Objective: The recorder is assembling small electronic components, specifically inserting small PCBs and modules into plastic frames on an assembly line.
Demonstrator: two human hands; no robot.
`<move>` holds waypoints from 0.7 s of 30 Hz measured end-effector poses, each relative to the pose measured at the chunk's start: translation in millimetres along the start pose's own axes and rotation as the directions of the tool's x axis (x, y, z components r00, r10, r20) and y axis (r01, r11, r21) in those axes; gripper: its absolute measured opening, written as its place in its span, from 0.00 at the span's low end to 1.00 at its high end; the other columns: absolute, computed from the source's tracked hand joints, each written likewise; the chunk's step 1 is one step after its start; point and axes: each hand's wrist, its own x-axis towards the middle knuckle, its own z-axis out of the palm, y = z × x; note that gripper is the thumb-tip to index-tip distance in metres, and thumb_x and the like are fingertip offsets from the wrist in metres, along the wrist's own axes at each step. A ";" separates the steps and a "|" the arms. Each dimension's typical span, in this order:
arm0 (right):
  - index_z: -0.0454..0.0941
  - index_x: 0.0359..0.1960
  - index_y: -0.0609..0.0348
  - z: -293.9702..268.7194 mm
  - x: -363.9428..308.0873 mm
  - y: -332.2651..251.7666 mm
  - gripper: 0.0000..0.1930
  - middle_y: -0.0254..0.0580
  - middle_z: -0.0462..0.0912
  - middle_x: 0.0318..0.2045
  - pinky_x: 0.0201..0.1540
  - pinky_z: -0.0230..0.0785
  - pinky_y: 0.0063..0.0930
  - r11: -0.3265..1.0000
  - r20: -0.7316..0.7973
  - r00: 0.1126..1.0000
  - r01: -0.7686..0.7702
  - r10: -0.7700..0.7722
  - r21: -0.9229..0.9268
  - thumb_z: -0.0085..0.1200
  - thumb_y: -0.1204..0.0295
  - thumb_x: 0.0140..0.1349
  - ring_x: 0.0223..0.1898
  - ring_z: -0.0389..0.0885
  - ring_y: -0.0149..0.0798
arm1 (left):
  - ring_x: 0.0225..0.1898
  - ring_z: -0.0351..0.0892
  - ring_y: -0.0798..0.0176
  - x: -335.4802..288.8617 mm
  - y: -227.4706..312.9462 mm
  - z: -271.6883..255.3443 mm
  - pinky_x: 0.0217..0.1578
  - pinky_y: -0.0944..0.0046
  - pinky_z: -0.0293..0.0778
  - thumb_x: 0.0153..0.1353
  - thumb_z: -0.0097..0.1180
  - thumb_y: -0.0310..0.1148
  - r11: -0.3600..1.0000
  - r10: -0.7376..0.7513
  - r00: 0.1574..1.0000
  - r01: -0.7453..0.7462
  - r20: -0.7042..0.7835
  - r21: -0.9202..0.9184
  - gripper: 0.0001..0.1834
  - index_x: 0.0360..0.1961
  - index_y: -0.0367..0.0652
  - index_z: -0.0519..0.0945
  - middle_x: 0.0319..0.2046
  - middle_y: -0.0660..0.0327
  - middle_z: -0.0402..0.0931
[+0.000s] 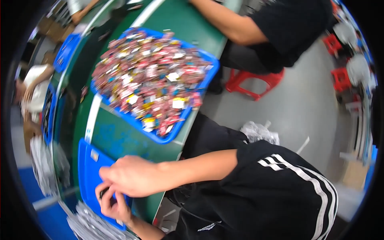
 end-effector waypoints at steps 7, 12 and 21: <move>0.74 0.31 0.58 -12.7 15.2 -13.0 0.06 0.45 0.76 0.28 0.30 0.70 0.40 0.962 0.090 0.995 0.063 -0.040 -0.266 0.59 0.77 0.54 0.30 0.78 0.52 | 0.38 0.79 0.63 17.5 3.7 13.6 0.39 0.67 0.74 0.48 0.65 0.21 0.968 -0.169 0.985 0.163 -0.015 -0.192 0.09 0.34 0.38 0.86 0.36 0.57 0.80; 0.73 0.29 0.60 9.6 19.6 -13.9 0.09 0.41 0.76 0.26 0.27 0.70 0.35 0.868 0.178 0.958 0.279 -0.223 -0.410 0.63 0.79 0.51 0.26 0.78 0.45 | 0.32 0.74 0.73 7.0 -5.7 9.9 0.30 0.74 0.71 0.53 0.63 0.22 0.850 -0.309 0.949 0.247 -0.061 -0.465 0.07 0.35 0.37 0.85 0.37 0.60 0.78; 0.75 0.34 0.62 -9.0 27.7 -2.2 0.09 0.46 0.77 0.27 0.31 0.71 0.32 0.800 0.078 0.969 0.239 -0.236 -0.551 0.56 0.87 0.52 0.28 0.79 0.46 | 0.31 0.79 0.71 10.8 -12.6 10.1 0.29 0.73 0.79 0.58 0.61 0.24 0.467 -0.509 0.840 0.453 0.187 -0.760 0.07 0.36 0.31 0.83 0.35 0.57 0.79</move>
